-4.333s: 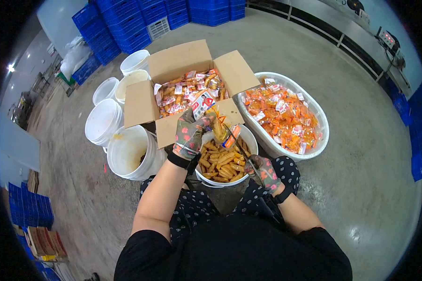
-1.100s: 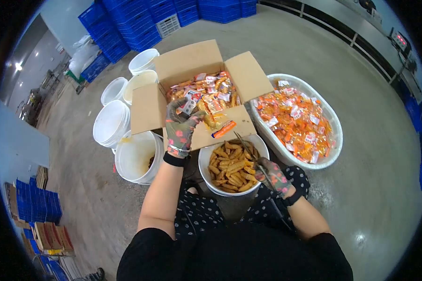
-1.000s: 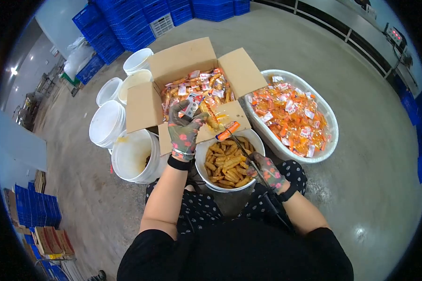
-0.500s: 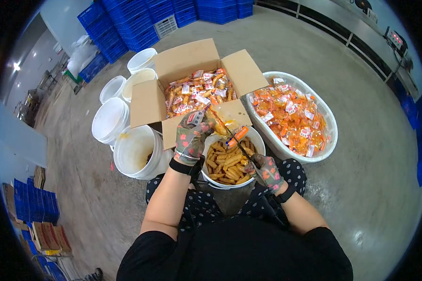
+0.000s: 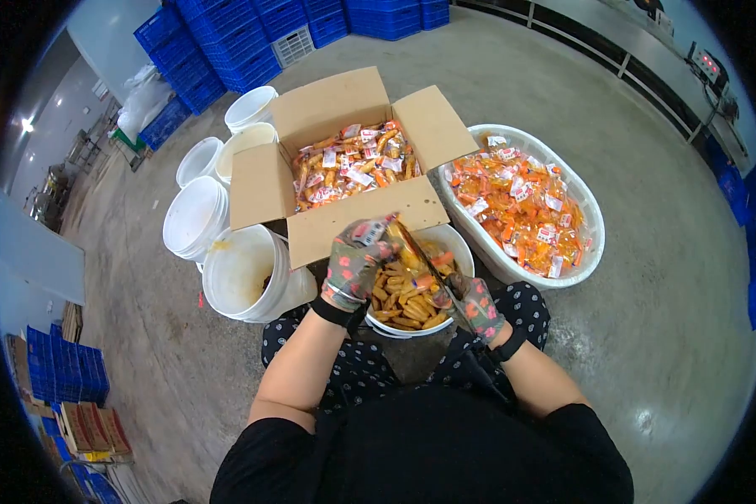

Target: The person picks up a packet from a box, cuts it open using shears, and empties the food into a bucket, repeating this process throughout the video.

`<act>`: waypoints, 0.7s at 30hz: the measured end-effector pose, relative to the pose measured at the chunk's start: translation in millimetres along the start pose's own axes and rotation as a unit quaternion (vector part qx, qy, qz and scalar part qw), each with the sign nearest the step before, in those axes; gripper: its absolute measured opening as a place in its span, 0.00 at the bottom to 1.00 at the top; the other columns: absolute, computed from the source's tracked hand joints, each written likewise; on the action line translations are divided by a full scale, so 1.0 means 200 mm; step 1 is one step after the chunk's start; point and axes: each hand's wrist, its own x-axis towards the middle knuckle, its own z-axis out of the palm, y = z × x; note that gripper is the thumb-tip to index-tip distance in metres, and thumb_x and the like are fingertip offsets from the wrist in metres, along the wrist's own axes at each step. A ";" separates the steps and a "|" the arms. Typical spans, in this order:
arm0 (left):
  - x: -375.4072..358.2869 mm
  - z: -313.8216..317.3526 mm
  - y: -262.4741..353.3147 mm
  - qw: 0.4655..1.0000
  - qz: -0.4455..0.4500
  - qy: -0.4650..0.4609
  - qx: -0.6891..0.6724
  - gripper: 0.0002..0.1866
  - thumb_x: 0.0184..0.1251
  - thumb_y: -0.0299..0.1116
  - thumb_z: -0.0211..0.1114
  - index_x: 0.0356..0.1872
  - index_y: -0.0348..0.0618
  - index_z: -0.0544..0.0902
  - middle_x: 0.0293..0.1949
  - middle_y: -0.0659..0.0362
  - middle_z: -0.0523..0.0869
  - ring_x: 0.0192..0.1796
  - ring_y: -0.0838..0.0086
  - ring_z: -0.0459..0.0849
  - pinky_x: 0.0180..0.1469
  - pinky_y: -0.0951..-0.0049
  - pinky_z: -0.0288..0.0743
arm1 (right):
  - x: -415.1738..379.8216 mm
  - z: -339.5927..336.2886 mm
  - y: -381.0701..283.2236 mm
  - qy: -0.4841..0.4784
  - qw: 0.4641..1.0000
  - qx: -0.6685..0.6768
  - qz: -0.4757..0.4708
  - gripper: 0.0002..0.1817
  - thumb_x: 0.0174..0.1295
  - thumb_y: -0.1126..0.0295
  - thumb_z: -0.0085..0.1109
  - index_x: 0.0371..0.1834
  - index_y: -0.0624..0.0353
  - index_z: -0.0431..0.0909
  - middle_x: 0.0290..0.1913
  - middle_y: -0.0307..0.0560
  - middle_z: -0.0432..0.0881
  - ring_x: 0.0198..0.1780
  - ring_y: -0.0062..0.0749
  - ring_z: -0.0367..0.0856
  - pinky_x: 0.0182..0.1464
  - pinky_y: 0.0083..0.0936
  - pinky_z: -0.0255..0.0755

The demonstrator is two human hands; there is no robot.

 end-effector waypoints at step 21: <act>0.08 -0.21 -0.13 0.825 0.091 -0.068 0.553 0.07 0.43 0.19 0.63 0.26 0.39 0.76 0.24 0.58 0.81 0.27 0.72 0.79 0.28 0.77 0.72 | -0.05 -0.22 0.24 0.031 0.986 0.001 0.162 0.24 0.45 0.70 0.66 0.44 0.69 0.68 0.34 0.49 0.77 0.34 0.27 0.76 0.36 0.19 0.72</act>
